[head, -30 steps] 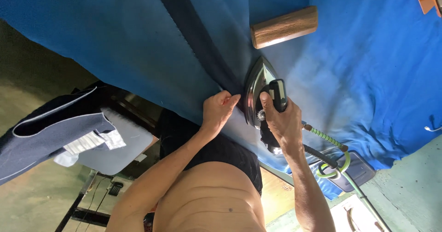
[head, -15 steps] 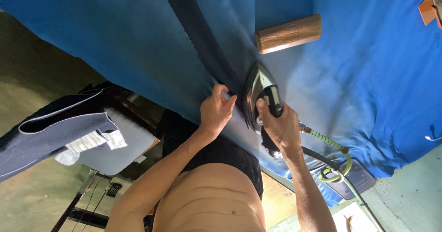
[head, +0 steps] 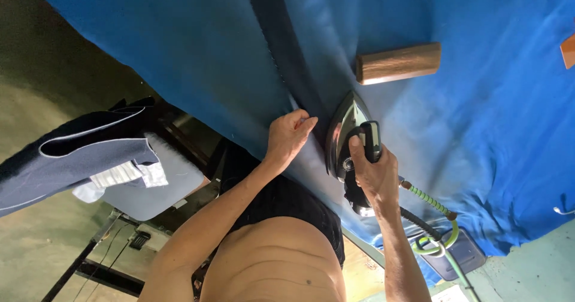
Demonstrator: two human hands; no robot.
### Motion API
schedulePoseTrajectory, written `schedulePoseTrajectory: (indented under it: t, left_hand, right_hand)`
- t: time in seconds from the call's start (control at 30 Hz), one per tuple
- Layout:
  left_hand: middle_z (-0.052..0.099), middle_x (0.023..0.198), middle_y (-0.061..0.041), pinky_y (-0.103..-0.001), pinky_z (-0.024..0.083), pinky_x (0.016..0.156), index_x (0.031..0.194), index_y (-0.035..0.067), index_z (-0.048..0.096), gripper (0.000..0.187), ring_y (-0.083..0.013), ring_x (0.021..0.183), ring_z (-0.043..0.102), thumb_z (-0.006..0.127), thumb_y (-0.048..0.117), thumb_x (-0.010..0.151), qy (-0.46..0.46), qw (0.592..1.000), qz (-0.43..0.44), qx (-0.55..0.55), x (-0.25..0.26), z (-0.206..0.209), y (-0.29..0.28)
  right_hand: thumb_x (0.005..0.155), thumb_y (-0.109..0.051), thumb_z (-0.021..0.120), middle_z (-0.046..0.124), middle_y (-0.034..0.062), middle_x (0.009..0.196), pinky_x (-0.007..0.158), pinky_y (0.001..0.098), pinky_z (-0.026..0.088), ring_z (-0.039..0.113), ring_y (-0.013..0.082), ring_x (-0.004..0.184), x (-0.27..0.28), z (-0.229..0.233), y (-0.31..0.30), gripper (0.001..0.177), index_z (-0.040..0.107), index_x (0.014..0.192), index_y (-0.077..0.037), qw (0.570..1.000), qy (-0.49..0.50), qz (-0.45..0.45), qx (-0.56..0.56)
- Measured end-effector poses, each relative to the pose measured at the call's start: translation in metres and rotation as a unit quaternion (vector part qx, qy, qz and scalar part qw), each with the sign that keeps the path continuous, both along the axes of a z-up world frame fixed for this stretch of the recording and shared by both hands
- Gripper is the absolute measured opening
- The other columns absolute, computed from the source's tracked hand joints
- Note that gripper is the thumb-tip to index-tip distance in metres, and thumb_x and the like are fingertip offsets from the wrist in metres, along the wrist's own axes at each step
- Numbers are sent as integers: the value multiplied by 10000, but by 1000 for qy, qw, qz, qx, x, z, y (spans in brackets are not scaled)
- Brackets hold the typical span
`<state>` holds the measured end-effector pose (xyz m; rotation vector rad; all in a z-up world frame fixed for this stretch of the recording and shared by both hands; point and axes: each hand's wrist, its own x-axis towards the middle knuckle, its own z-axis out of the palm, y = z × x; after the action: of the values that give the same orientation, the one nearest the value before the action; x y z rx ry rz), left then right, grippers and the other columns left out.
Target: The person irons a long, dark strip of fabric laid out on a blue work surface. They use a steam iron in their right hand and a wooden block in their left hand to press and smooth the material. The person repeatedly moves the iron along the strip and uses the block to apply pressure to the fabric.
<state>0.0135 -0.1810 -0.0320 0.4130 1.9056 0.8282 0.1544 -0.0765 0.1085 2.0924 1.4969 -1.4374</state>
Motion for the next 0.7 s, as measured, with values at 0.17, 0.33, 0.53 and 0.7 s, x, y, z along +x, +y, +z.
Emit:
schedulePoseTrajectory:
  t: [0.17, 0.33, 0.53, 0.7]
  left_hand:
    - [628, 603, -58, -449, 559, 663, 1121, 129, 623, 240, -313, 656, 694, 660, 298, 954, 98, 992, -70, -22, -12, 31, 7]
    - [696, 696, -32, -451, 579, 755, 1095, 178, 565, 275, -295, 766, 740, 683, 371, 940, 126, 986, -93, -48, -18, 35, 14]
    - [656, 568, -57, -381, 556, 636, 832, 130, 698, 560, -311, 630, 698, 586, 677, 886, 21, 994, -90, -56, -23, 24, 15]
    - [653, 600, -47, -331, 537, 613, 860, 167, 731, 306, -217, 634, 679, 707, 470, 887, -16, 998, -19, -51, -9, -9, 6]
  right_hand:
    - [891, -648, 697, 569, 95, 510, 405, 306, 565, 632, 198, 429, -6, -4, 2, 601, 549, 731, -87, 999, 11, 33, 5]
    - [827, -733, 689, 581, 197, 581, 395, 427, 497, 675, 329, 527, -6, -14, 0, 715, 584, 760, -29, 994, -12, 104, 6]
    - [917, -603, 642, 595, 109, 562, 474, 321, 593, 656, 217, 504, -19, 7, 2, 539, 558, 762, -94, 999, -37, 13, -9]
    - [980, -694, 573, 570, 83, 492, 462, 295, 552, 597, 189, 425, -10, -1, 4, 624, 584, 736, -119, 999, 14, -23, 18]
